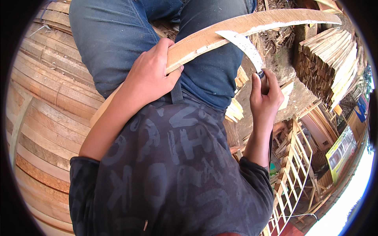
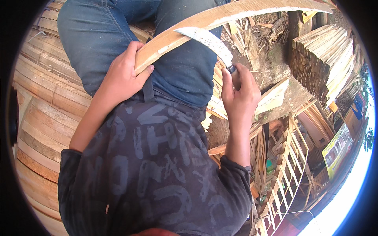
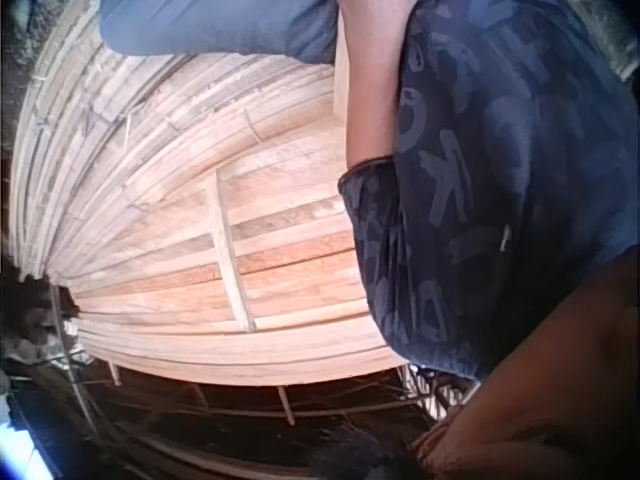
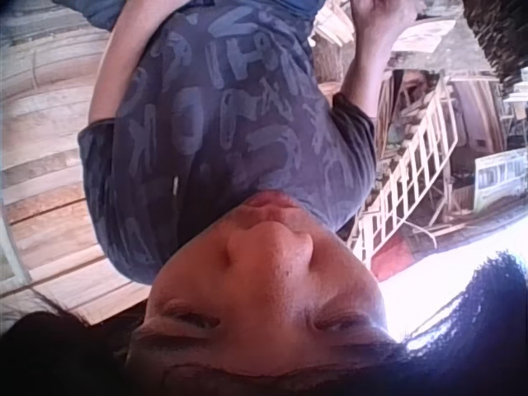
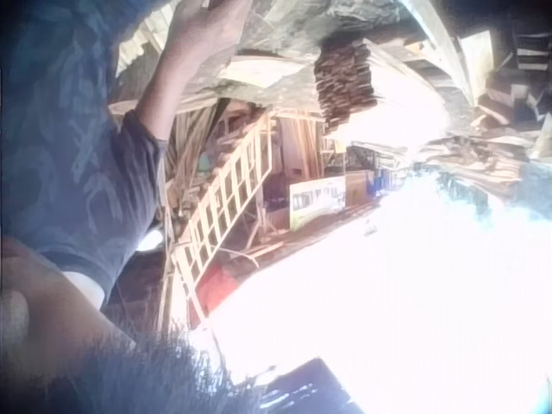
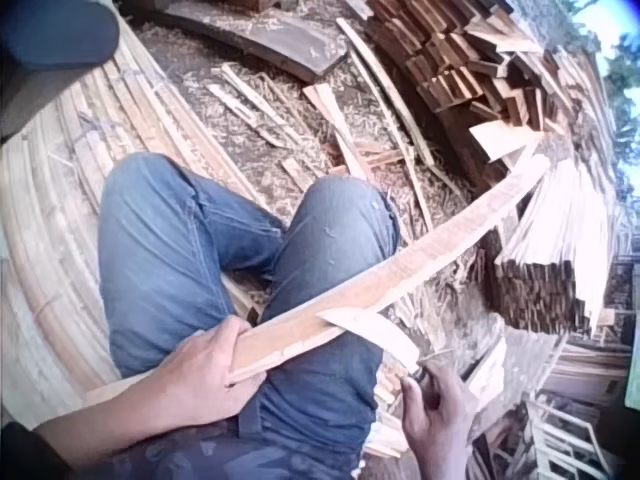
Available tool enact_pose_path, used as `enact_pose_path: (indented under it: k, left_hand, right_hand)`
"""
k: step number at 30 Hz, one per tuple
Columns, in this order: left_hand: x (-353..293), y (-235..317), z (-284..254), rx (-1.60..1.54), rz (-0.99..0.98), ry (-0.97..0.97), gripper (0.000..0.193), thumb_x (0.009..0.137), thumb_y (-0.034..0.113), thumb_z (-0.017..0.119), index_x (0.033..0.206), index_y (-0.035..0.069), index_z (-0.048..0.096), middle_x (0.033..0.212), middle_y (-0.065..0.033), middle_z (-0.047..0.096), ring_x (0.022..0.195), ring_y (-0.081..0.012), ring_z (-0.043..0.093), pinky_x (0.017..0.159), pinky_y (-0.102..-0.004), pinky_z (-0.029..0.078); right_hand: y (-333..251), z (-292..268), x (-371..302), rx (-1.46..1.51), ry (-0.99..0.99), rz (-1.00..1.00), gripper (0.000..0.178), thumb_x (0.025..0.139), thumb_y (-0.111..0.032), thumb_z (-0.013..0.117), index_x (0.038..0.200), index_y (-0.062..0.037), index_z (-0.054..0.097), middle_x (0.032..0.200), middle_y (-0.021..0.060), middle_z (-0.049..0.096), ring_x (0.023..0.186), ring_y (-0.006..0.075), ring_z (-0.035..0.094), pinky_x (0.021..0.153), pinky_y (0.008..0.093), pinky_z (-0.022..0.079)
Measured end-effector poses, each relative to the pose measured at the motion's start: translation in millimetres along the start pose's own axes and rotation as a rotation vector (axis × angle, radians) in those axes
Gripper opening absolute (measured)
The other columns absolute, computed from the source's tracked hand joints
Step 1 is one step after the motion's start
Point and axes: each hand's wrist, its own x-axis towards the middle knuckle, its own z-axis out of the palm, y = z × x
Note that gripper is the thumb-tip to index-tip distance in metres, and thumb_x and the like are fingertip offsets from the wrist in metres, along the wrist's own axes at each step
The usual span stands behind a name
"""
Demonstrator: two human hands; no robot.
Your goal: The person sits on the ground and uses a curved knife to shave thin strips from a long wooden stick. They hold the stick between their legs and repeatedly scrape the blade along its length to remove the outer layer.
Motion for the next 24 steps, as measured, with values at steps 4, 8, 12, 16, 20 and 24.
enact_pose_path:
  k: [4,8,12,16,20,24]
  left_hand:
    - [5.7,-10.1,-18.7,-0.102,0.005,-0.186,0.035,0.075,0.014,0.074,0.098,0.001,0.052,0.079,-0.0208,0.062,0.075,-0.0395,0.062,0.068,-0.0394,0.047]
    - [6.6,-9.0,-16.3,-0.064,0.005,-0.169,0.038,0.073,0.019,0.073,0.099,0.000,0.052,0.076,-0.0244,0.062,0.075,-0.0420,0.063,0.067,-0.0436,0.049]
    - [7.5,-10.9,-16.7,-0.095,0.000,-0.175,0.035,0.072,0.017,0.071,0.096,0.000,0.050,0.075,-0.0245,0.061,0.074,-0.0426,0.062,0.066,-0.0438,0.049]
    - [8.9,-10.5,-18.1,-0.102,0.007,-0.149,0.035,0.072,0.015,0.070,0.097,0.001,0.050,0.075,-0.0245,0.061,0.073,-0.0432,0.061,0.066,-0.0441,0.048]
    - [8.3,-6.6,-19.8,-0.056,-0.005,-0.092,0.036,0.070,0.013,0.068,0.098,0.002,0.050,0.076,-0.0245,0.061,0.074,-0.0437,0.060,0.066,-0.0446,0.048]
    - [13.1,-3.5,-23.1,-0.072,-0.039,-0.118,0.035,0.068,0.012,0.066,0.097,0.001,0.049,0.076,-0.0247,0.060,0.075,-0.0447,0.059,0.066,-0.0449,0.047]
  right_hand:
    - [0.4,4.0,-9.6,0.589,-0.346,0.418,0.022,0.092,-0.018,0.066,0.101,0.0012,0.060,0.063,0.0054,0.057,0.051,0.0100,0.053,0.048,0.0252,0.041]
    - [-8.7,19.1,-18.7,1.713,-0.691,0.758,0.020,0.096,-0.020,0.059,0.098,-0.0028,0.049,0.057,0.0026,0.045,0.037,0.0082,0.040,0.032,0.0216,0.033]
    - [-10.2,33.6,-26.1,2.018,-0.717,0.705,0.024,0.093,-0.016,0.063,0.103,-0.0025,0.046,0.056,0.0048,0.047,0.033,0.0095,0.040,0.028,0.0227,0.033]
    - [-15.8,33.5,-15.3,1.268,-0.496,0.642,0.022,0.088,-0.006,0.069,0.102,0.0016,0.055,0.064,0.0013,0.057,0.043,0.0041,0.045,0.039,0.0190,0.036]
    - [-15.1,28.6,-7.6,0.922,-0.239,0.586,0.027,0.080,0.001,0.076,0.102,0.0049,0.061,0.083,0.0032,0.066,0.068,0.0029,0.057,0.058,0.0172,0.044]
    - [-12.9,44.2,-15.0,0.669,-0.020,0.390,0.026,0.080,-0.002,0.078,0.099,0.0049,0.061,0.086,0.0044,0.067,0.070,0.0058,0.059,0.062,0.0198,0.047]
